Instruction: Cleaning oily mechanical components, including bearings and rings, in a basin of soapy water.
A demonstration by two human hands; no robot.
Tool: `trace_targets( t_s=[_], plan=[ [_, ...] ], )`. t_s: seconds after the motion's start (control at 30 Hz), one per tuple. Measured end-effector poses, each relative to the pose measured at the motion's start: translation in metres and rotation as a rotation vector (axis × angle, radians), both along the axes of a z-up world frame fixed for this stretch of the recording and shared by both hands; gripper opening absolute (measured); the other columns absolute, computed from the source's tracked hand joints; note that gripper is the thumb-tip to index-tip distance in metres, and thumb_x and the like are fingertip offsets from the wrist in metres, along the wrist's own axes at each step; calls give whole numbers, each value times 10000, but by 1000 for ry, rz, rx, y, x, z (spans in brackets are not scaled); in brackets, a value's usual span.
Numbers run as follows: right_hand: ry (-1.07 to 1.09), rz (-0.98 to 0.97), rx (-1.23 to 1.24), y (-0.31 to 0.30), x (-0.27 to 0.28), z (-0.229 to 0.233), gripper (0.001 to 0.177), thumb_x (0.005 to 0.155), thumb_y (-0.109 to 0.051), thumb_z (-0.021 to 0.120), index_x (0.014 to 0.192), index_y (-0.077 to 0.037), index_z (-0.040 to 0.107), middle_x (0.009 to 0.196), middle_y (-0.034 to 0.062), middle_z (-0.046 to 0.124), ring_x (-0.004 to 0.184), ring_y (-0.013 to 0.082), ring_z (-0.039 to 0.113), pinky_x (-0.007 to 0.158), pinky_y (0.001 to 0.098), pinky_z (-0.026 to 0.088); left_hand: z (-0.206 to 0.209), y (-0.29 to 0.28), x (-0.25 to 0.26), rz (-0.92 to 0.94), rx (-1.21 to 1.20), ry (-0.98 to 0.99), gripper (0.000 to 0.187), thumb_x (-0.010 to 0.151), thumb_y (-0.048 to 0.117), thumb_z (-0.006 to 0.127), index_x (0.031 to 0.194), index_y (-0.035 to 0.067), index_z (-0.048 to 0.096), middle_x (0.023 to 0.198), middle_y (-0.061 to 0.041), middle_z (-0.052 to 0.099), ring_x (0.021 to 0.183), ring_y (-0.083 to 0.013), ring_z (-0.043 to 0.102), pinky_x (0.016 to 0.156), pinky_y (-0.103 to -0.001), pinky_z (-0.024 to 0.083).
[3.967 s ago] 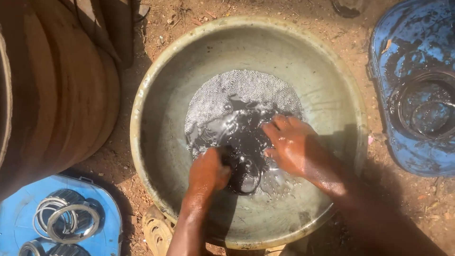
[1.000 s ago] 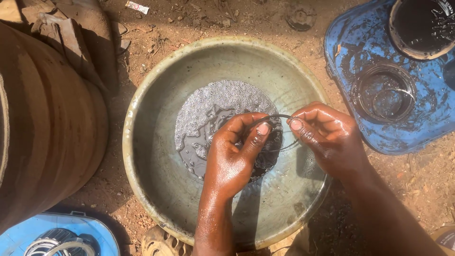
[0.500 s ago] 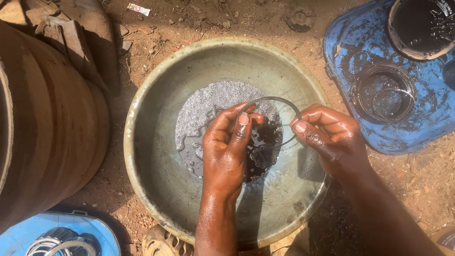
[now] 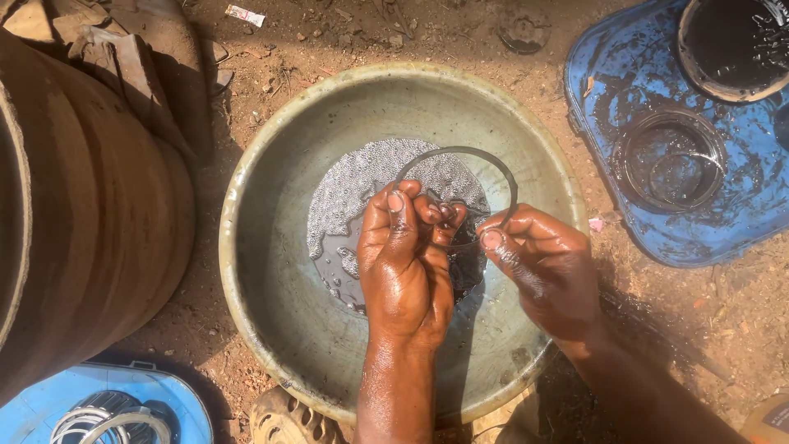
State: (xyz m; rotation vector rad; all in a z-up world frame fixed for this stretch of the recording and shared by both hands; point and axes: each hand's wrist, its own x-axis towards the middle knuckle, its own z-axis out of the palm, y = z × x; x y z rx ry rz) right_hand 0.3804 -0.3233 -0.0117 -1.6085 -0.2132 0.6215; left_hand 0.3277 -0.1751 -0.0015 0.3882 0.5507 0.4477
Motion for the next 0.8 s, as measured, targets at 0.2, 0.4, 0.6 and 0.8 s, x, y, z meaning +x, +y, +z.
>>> trace_targets(
  t_s=[0.2, 0.4, 0.6, 0.8],
  plan=[
    [120, -29, 138, 14, -18, -5, 130, 946, -59, 681, 1055, 10, 697, 1021, 71, 728, 972, 102, 670, 851, 271, 558, -1, -4, 1, 43, -70, -6, 205, 1045, 203, 600, 1157, 31, 590, 820, -23, 567, 769, -129, 571, 806, -370, 536],
    [65, -94, 102, -5, -2, -8, 112, 968, -33, 716, 1028, 55, 678, 1029, 102, 704, 945, 128, 655, 832, 292, 560, -4, 5, -2, -23, -8, 83, 229, 1040, 202, 615, 1158, 7, 631, 799, -18, 554, 690, -87, 492, 654, -272, 451],
    [24, -199, 147, -11, 18, -3, 191, 934, -58, 731, 1086, 49, 686, 999, 123, 719, 879, 153, 675, 806, 288, 559, -5, 7, -1, -136, 108, 168, 236, 1030, 196, 623, 1139, -8, 673, 776, -28, 597, 658, -81, 484, 615, -260, 421],
    [-27, -184, 195, -10, 26, 1, 173, 978, -58, 725, 1083, 71, 680, 997, 139, 717, 877, 158, 671, 815, 290, 560, 0, 1, -2, -352, 414, 234, 251, 1020, 201, 642, 1110, -16, 729, 777, -4, 639, 719, -64, 543, 658, -230, 431]
  ],
)
